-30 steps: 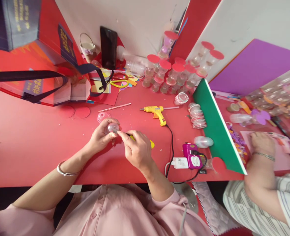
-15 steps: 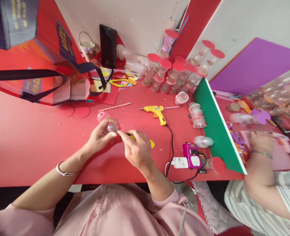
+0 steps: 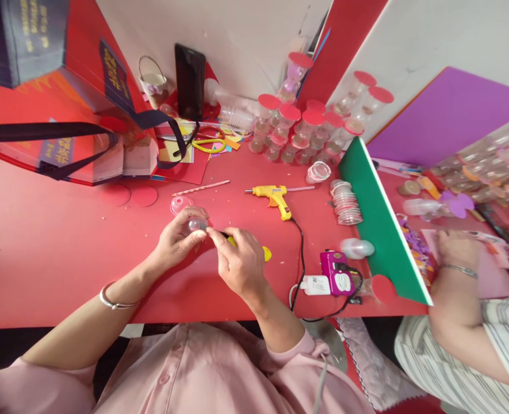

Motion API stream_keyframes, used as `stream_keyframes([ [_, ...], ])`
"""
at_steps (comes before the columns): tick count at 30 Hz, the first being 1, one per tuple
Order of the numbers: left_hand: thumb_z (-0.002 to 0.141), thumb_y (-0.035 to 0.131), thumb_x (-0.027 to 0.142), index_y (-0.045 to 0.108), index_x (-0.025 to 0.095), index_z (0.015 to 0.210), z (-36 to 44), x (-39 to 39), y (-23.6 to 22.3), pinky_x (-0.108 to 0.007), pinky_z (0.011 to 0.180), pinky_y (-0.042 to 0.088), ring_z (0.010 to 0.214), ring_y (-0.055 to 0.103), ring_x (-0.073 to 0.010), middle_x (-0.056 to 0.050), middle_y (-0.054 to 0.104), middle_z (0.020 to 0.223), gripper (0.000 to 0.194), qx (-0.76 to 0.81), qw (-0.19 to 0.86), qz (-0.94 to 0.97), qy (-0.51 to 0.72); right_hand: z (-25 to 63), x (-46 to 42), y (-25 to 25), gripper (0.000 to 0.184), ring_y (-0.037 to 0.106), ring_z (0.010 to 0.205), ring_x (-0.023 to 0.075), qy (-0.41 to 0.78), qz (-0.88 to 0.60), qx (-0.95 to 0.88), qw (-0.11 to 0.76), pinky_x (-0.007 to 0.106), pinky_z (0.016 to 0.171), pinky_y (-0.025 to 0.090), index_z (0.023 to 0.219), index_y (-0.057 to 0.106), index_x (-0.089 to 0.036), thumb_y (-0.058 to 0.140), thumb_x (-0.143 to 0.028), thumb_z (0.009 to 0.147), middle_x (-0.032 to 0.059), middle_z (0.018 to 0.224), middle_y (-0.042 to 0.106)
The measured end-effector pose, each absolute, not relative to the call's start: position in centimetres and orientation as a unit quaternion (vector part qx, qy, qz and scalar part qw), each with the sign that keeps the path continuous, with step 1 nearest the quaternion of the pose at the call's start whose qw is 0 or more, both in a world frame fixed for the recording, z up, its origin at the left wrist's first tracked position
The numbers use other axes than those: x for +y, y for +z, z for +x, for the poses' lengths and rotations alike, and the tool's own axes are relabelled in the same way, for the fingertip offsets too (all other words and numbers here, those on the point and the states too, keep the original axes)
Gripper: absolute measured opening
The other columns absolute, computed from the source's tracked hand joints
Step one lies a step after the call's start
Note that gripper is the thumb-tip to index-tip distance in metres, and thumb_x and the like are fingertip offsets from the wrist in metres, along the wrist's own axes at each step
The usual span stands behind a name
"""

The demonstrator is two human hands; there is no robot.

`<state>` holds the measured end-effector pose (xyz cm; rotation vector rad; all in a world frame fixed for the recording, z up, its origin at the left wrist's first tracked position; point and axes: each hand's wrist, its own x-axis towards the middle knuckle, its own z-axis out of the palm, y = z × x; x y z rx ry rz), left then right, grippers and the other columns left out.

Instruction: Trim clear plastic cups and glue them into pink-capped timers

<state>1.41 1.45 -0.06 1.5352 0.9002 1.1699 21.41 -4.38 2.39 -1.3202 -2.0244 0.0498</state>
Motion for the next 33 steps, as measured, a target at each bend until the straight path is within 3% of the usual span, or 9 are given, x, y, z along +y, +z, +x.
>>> stream_keyframes([
  [7,0.092,0.078,0.056,0.061,0.022,0.121,1.48,1.21,-0.47,-0.029,0.076,0.053,0.086,0.064,-0.0172,-0.006,0.066,0.104,0.047,0.360,0.552,0.582,0.476,21.34,-4.42,2.50,0.041,0.072,0.097,0.0182,0.042,-0.506,-0.782,0.363,0.032,0.088,0.058,0.141,0.071,-0.032,0.057,-0.017,0.105,0.0057,0.109,0.076],
  [16,0.095,0.077,0.050,0.063,0.021,0.118,1.32,1.47,-0.37,-0.031,0.084,0.052,0.096,0.063,-0.0190,-0.008,0.066,0.111,0.040,0.364,0.483,0.632,0.484,21.30,-4.35,2.71,0.039,0.071,0.094,0.0175,0.030,-0.501,-0.780,0.374,0.030,0.087,0.057,0.138,0.073,-0.028,0.060,-0.015,0.104,0.0053,0.106,0.075],
  [24,0.094,0.077,0.052,0.061,0.023,0.121,1.43,1.41,-0.81,-0.029,0.079,0.053,0.089,0.062,-0.0169,-0.007,0.065,0.108,0.043,0.344,0.533,0.604,0.483,21.40,-4.39,2.69,0.040,0.072,0.096,0.0175,0.034,-0.503,-0.785,0.361,0.031,0.089,0.058,0.139,0.072,-0.030,0.057,-0.016,0.104,0.0052,0.108,0.076],
  [33,0.097,0.075,0.048,0.062,0.021,0.121,1.28,1.43,-0.44,-0.031,0.084,0.052,0.093,0.062,-0.0181,-0.007,0.063,0.110,0.038,0.350,0.495,0.633,0.482,21.35,-4.38,2.66,0.040,0.072,0.095,0.0173,0.033,-0.505,-0.780,0.367,0.031,0.088,0.057,0.139,0.072,-0.030,0.058,-0.016,0.105,0.0053,0.107,0.075],
])
